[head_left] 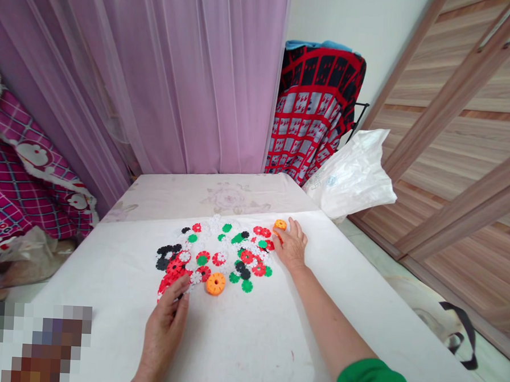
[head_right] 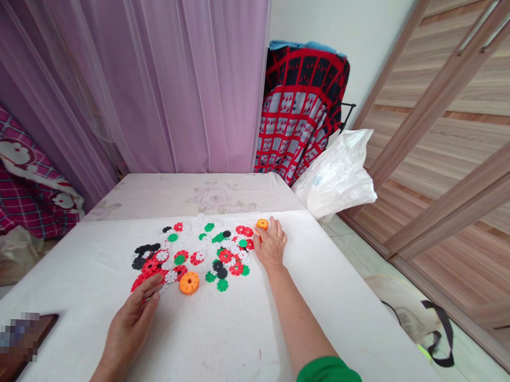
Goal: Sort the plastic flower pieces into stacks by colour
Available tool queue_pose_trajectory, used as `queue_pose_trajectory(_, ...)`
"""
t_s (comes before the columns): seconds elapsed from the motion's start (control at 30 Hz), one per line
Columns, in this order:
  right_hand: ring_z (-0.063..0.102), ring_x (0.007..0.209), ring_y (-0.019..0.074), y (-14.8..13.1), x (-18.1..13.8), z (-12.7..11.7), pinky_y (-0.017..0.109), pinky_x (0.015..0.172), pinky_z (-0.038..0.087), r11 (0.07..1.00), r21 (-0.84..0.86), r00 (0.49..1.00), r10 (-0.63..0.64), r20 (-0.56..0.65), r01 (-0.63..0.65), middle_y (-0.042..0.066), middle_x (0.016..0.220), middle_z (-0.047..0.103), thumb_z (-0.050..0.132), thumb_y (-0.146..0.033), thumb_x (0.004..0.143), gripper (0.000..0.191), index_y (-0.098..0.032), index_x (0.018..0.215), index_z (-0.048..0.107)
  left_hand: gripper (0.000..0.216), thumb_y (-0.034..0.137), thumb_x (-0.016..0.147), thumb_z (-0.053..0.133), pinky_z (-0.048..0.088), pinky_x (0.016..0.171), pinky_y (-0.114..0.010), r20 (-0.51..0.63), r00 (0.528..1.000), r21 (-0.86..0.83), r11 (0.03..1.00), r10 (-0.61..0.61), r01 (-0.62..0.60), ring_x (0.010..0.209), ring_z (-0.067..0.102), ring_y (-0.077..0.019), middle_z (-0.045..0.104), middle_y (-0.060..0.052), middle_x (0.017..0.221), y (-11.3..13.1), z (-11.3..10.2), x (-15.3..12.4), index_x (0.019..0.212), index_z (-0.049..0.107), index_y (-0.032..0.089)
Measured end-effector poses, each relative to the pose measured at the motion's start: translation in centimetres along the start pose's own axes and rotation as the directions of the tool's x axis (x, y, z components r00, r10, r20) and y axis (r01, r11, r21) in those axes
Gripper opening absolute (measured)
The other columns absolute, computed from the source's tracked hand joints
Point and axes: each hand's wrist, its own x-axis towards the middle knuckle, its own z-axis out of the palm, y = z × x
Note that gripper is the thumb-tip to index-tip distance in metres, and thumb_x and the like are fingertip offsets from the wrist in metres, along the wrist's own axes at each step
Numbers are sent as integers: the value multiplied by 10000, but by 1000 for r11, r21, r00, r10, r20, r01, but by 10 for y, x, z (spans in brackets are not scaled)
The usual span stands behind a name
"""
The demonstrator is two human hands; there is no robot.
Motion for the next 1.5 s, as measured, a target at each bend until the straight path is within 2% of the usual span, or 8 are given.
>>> queue_pose_trajectory(0.17, 322, 1375, 330, -1, -1, -5, 516, 1047, 301, 999, 24, 999, -34, -29, 35, 88, 1478, 441, 532, -275, 870, 265, -259, 1028, 745, 475, 531, 825, 541, 560, 898, -341, -8, 1000, 2, 1000, -3, 3, 1096, 662, -228, 686, -61, 1231, -1, 1, -1, 1195, 626, 245)
queue_pose_trajectory(0.4, 565, 1170, 209, -31, -3, -1, 358, 1047, 423, 924, 223, 943, -329, 47, 311, 100, 1258, 645, 371, -234, 951, 395, -181, 1225, 650, 460, 509, 836, 540, 552, 911, -349, -16, 1000, -11, 1000, 11, -12, 1102, 657, -224, 682, -72, 1233, -1, 2, -1, 1197, 620, 237)
queue_pose_trajectory(0.67, 441, 1333, 288, -65, -5, 30, 468, 1153, 303, 984, 112, 961, -158, 227, 135, 174, 1392, 540, 398, -324, 959, 448, -97, 1297, 585, 369, 440, 886, 481, 522, 953, -379, -165, 980, 94, 991, 109, -94, 1056, 661, -219, 707, -67, 1148, 4, -6, 3, 1146, 638, 230)
queue_pose_trajectory(0.8, 448, 1333, 266, -88, -10, 36, 429, 1167, 291, 970, 190, 956, -191, 223, 149, 170, 1395, 540, 384, -312, 968, 445, -88, 1293, 591, 407, 413, 901, 425, 418, 1057, -502, -157, 966, 334, 932, 204, -142, 1195, 573, -284, 657, -106, 1245, 5, -10, 18, 1196, 621, 214)
queue_pose_trajectory(0.93, 501, 1284, 228, -116, -9, 37, 388, 1139, 346, 899, 383, 936, -300, 187, 212, 142, 1352, 583, 380, -288, 965, 415, -121, 1258, 622, 463, 412, 925, 370, 306, 1091, -625, -121, 984, 492, 869, 135, -59, 1315, 460, -346, 556, -138, 1392, 1, -8, 26, 1276, 573, 191)
queue_pose_trajectory(1.1, 537, 1230, 189, -109, -10, 32, 364, 1104, 385, 851, 470, 957, -288, 41, 236, 87, 1294, 627, 360, -286, 970, 394, -206, 1229, 646, 464, 424, 908, 412, 358, 1102, -531, -117, 977, 427, 897, 180, -114, 1303, 480, -306, 546, -136, 1395, -7, -6, 26, 1278, 577, 197)
queue_pose_trajectory(1.3, 390, 1370, 296, -69, -10, 44, 520, 1142, 283, 944, 326, 994, 5, 113, -42, 174, 1411, 518, 384, -331, 949, 457, -118, 1299, 586, 423, 385, 890, 479, 372, 1113, -501, -149, 975, 333, 937, 166, -109, 1298, 490, -284, 542, -107, 1403, -11, -3, 28, 1265, 593, 226)
queue_pose_trajectory(1.5, 515, 1277, 233, -111, 2, 59, 418, 1109, 372, 908, 419, 970, -125, 210, 26, 118, 1325, 610, 335, -350, 973, 445, -172, 1279, 605, 409, 353, 908, 435, 372, 1123, -488, -161, 975, 302, 948, 155, -101, 1306, 493, -266, 565, -111, 1382, -12, -2, 32, 1257, 590, 208)
